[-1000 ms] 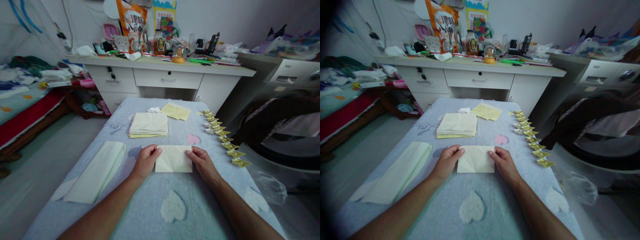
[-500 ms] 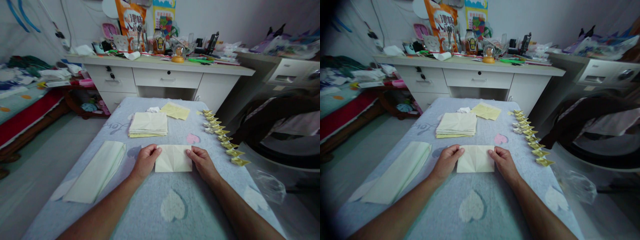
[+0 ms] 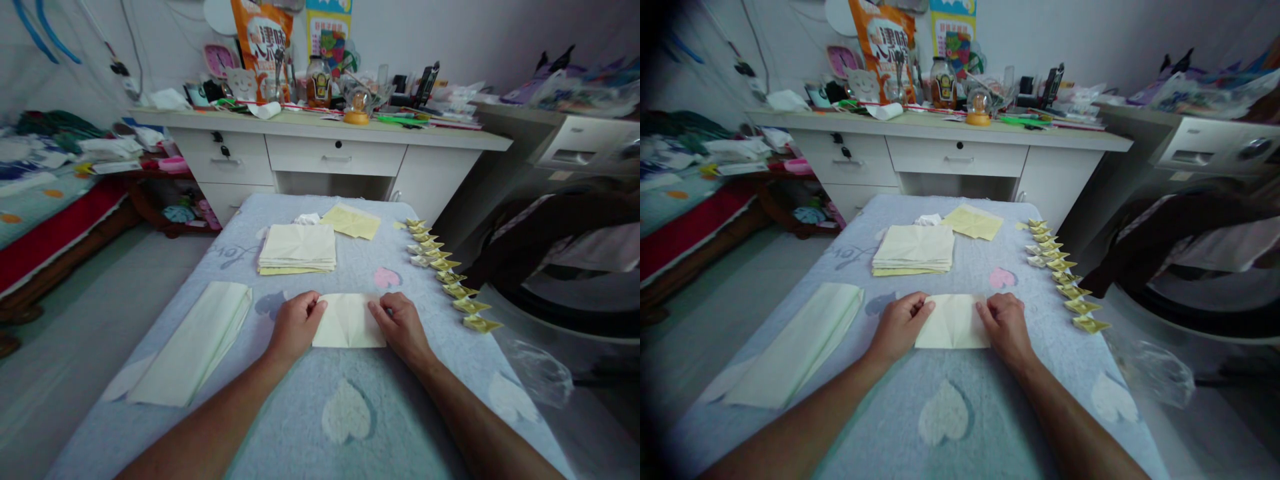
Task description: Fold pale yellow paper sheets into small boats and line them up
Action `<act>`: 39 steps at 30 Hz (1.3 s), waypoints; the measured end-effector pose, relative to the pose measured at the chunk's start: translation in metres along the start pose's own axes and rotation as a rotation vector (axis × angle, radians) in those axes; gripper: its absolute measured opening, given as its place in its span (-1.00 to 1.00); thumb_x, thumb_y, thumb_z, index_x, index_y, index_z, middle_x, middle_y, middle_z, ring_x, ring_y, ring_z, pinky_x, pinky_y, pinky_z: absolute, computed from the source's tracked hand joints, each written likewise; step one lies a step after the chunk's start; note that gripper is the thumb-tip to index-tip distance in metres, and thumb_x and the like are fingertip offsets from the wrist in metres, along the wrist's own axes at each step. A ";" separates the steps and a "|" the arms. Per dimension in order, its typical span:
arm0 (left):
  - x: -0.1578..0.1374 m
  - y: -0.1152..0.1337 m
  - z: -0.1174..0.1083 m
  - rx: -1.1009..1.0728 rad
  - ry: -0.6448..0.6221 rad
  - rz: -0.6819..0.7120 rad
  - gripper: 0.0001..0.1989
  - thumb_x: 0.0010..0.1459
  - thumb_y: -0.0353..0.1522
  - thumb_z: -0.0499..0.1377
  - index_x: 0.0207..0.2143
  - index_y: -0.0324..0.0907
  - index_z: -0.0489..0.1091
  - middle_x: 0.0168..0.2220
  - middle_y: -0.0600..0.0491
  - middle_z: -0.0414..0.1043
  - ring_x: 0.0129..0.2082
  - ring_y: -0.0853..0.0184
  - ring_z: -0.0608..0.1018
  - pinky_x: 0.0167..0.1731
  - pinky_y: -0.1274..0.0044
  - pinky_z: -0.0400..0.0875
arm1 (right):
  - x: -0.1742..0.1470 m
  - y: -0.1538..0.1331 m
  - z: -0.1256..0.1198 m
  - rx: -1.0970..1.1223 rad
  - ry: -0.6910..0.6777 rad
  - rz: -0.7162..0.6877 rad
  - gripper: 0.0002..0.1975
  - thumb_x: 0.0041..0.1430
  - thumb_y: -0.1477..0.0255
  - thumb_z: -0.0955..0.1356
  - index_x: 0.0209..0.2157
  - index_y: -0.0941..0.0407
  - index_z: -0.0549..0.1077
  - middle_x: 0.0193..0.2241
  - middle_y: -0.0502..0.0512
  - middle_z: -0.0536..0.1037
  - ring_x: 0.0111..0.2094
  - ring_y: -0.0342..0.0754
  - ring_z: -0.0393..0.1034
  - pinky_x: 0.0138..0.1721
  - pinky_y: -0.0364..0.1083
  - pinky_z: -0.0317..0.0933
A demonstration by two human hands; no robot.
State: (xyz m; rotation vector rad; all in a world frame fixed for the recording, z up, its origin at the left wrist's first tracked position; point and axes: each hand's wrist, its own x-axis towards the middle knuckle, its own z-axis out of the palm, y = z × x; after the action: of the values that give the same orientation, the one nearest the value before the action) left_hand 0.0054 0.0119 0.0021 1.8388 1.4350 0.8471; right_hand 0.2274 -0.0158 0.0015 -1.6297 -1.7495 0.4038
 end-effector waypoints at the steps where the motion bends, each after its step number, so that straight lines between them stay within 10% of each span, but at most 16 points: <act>1: 0.000 0.001 0.000 0.060 -0.004 0.011 -0.77 0.19 -0.27 0.04 -0.44 -0.17 0.37 -0.56 0.16 0.33 -0.52 0.42 0.37 -0.51 0.62 0.10 | 0.000 0.000 0.001 -0.085 -0.002 -0.023 -0.67 0.21 0.31 0.28 -0.61 0.12 0.32 -0.59 0.00 0.34 -0.42 -0.07 0.19 -0.28 -0.07 0.01; 18: 0.010 -0.001 0.004 0.499 -0.017 0.146 -0.98 0.11 -0.40 0.15 -0.37 -0.16 0.35 -0.37 0.03 0.40 -0.28 0.23 0.42 -0.25 0.43 0.24 | 0.000 -0.002 0.009 -0.465 -0.060 -0.001 -0.77 0.15 0.34 0.35 -0.54 0.12 0.48 -0.33 0.14 0.45 -0.22 0.05 0.19 -0.18 0.03 -0.01; 22: 0.013 -0.002 0.005 0.458 0.067 0.247 -0.62 0.04 -0.45 0.20 -0.04 -0.15 0.33 -0.06 -0.04 0.36 -0.06 0.16 0.35 -0.07 0.35 0.24 | 0.000 -0.003 0.010 -0.499 -0.073 0.015 -0.75 0.15 0.31 0.35 -0.55 0.12 0.46 -0.31 0.14 0.44 -0.22 0.06 0.18 -0.20 0.03 -0.01; 30: 0.016 -0.004 0.003 0.408 -0.279 0.474 -0.75 0.17 -0.53 0.04 -0.25 -0.12 0.47 -0.20 0.05 0.46 -0.15 0.27 0.41 -0.14 0.41 0.26 | -0.001 -0.002 0.013 -0.500 -0.010 0.077 -0.82 0.11 0.32 0.36 -0.29 0.12 0.41 -0.28 0.15 0.41 -0.19 0.10 0.19 -0.19 0.02 -0.01; 39: -0.005 0.016 0.005 0.509 -0.226 0.375 -0.62 0.04 -0.16 0.25 -0.11 -0.09 0.32 -0.10 0.02 0.33 -0.05 0.17 0.35 -0.03 0.33 0.20 | 0.001 -0.006 0.011 -0.416 -0.267 -0.192 -0.75 0.20 0.58 0.22 -0.24 0.04 0.47 -0.25 0.07 0.47 -0.20 0.01 0.22 -0.14 -0.01 -0.03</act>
State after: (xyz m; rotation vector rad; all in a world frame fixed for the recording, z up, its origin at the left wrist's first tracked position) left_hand 0.0177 0.0036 0.0118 2.5512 1.2540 0.4360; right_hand 0.2154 -0.0127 -0.0024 -1.7232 -2.2892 0.1782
